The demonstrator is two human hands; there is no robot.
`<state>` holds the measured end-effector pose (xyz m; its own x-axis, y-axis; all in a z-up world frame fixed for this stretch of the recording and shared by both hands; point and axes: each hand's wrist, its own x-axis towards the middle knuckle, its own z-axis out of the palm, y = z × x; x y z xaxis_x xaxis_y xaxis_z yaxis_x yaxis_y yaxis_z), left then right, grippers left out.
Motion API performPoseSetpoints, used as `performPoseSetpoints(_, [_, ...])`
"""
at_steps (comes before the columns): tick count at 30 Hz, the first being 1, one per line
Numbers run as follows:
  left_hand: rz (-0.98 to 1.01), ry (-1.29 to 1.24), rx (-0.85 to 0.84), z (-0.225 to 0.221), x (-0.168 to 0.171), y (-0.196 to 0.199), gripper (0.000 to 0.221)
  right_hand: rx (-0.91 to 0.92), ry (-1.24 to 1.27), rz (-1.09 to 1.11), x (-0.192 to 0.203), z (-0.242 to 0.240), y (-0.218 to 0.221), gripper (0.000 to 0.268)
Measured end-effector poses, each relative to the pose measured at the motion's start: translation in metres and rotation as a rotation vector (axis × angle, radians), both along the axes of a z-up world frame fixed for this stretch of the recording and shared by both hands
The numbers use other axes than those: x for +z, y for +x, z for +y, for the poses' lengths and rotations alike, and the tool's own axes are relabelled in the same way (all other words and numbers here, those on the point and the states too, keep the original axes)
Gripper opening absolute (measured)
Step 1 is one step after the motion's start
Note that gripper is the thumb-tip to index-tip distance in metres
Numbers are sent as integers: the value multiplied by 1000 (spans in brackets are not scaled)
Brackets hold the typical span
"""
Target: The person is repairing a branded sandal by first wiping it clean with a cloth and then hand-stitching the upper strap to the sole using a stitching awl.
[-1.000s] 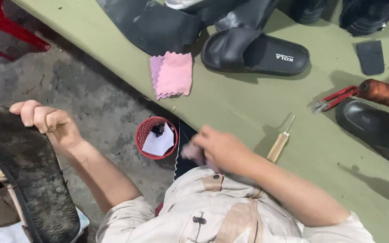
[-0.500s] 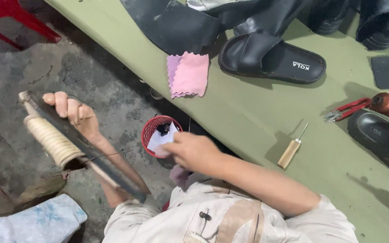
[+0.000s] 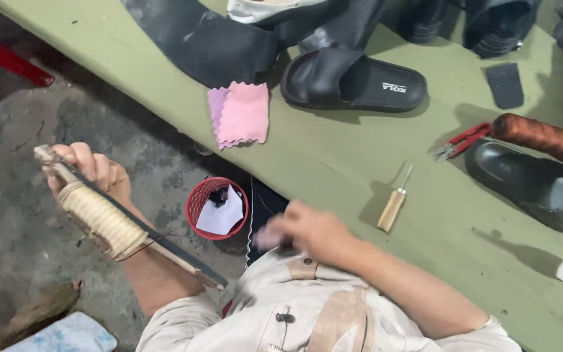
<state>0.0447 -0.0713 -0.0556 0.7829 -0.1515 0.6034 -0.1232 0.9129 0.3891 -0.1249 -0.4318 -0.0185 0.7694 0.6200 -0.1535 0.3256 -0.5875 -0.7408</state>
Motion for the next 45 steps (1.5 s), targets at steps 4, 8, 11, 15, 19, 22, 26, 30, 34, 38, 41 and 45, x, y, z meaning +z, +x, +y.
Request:
performPoseSetpoints(4, [117, 180, -29, -19, 12, 2, 27, -878, -267, 22, -34, -47, 21, 28])
performPoseSetpoints(8, [159, 462, -126, -75, 70, -8, 39, -320, -42, 347, 8, -30, -9, 28])
performPoseSetpoints(11, [181, 402, 78, -94, 46, 1, 29, -148, -216, -180, -25, -40, -22, 21])
performPoseSetpoints(15, [267, 589, 324, -117, 35, -3, 42, -807, 372, 227, 48, -113, 58, 21])
performPoseSetpoints(19, [233, 510, 192, -126, 5, 15, 29, -615, -653, -771, -45, -230, 42, 33])
performPoseSetpoints(22, [229, 544, 152, -157, 16, 9, 26, -683, -911, -675, -86, -281, -11, 43])
performPoseSetpoints(26, [387, 669, 194, -213, 69, -27, 20, -715, -1047, -415, -64, -269, -112, 29])
performPoseSetpoints(30, [271, 823, 143, -244, 12, 9, 15, -993, -712, -410, -131, -290, -242, 23])
performPoseSetpoints(34, [631, 698, -174, -304, -4, -12, 16, -1014, -503, -215, -134, -301, -365, 38])
performPoseSetpoints(38, [692, 949, -190, -327, -52, -12, 7, -637, -778, 600, -65, -301, -384, 43])
performPoseSetpoints(41, [482, 916, -244, -324, -82, -13, 11, -1137, -724, 340, -85, -341, -390, 50])
performPoseSetpoints(45, [495, 836, -221, -323, -82, -18, 10, -1248, -415, 167, 5, -299, -219, 82])
